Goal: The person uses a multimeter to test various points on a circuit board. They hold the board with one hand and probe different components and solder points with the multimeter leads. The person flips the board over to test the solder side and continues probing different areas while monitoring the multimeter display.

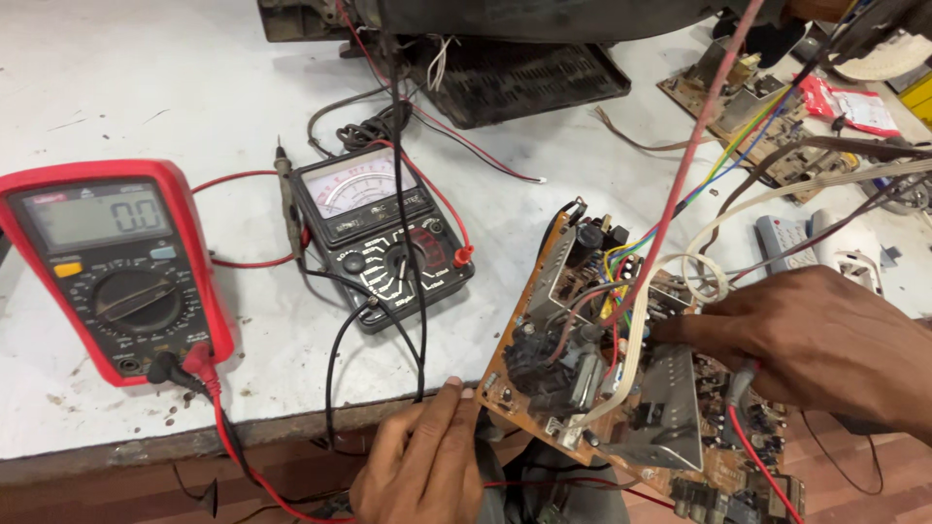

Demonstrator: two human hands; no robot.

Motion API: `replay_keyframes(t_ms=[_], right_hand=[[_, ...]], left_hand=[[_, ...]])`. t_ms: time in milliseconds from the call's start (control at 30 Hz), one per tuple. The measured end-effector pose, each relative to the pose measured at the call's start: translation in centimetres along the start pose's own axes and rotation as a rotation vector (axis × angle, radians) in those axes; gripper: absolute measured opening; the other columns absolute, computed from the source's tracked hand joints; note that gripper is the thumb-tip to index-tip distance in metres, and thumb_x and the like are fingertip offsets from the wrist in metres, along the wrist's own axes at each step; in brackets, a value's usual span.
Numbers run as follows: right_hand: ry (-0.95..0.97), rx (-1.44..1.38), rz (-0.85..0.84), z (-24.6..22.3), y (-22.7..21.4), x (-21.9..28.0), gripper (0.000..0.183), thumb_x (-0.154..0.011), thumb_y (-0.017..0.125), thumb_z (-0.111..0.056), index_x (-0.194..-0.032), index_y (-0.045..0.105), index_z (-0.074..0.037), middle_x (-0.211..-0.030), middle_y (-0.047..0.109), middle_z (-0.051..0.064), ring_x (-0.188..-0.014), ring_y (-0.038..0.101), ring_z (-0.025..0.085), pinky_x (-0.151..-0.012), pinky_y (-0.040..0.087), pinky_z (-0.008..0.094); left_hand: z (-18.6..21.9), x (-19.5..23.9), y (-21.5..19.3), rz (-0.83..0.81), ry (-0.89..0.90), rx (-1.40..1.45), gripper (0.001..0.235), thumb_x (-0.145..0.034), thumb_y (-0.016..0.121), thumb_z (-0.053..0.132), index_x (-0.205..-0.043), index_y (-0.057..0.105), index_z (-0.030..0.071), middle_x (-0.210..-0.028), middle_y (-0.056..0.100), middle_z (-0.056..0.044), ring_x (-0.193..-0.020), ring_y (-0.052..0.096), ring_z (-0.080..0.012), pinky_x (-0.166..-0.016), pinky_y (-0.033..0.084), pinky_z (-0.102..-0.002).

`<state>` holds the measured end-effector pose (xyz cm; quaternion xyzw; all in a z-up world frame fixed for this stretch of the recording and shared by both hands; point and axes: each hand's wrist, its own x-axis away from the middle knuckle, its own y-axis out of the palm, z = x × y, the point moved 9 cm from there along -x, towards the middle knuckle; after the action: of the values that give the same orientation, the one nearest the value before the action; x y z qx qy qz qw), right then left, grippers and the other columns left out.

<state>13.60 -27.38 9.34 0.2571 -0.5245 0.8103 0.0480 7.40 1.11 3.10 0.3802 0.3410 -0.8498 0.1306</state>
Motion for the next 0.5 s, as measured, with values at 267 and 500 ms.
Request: replay_keyframes(t_ms=[267, 500], right_hand=[[-0.078, 0.116, -0.068, -1.1, -0.9, -0.6, 0.079, -0.067, 0.069, -0.016, -0.141, 0.063, -0.043, -0.084, 0.069, 0.002, -0.078, 0.067, 0.027, -0.076, 0.055, 0.042], [-0.112, 0.014, 0.021, -1.7, -1.7, -0.2, 0.082, -0.06, 0.069, -0.013, -0.139, 0.067, -0.033, -0.086, 0.07, 0.003, -0.077, 0.068, 0.026, -0.072, 0.055, 0.042]], left_hand=[[-0.5, 0.6, 0.8, -0.061, -0.003, -0.013, 0.018, -0.074, 0.082, 0.002, -0.092, 0.08, 0.002, -0.102, 0.079, -0.009, -0.083, 0.072, -0.0195, -0.065, 0.06, -0.028], [-0.8, 1.1, 1.1, -0.075, 0.068, -0.037, 0.024, -0.071, 0.079, 0.001, -0.095, 0.08, 0.003, -0.104, 0.078, -0.01, -0.086, 0.072, -0.0201, -0.069, 0.061, -0.029]])
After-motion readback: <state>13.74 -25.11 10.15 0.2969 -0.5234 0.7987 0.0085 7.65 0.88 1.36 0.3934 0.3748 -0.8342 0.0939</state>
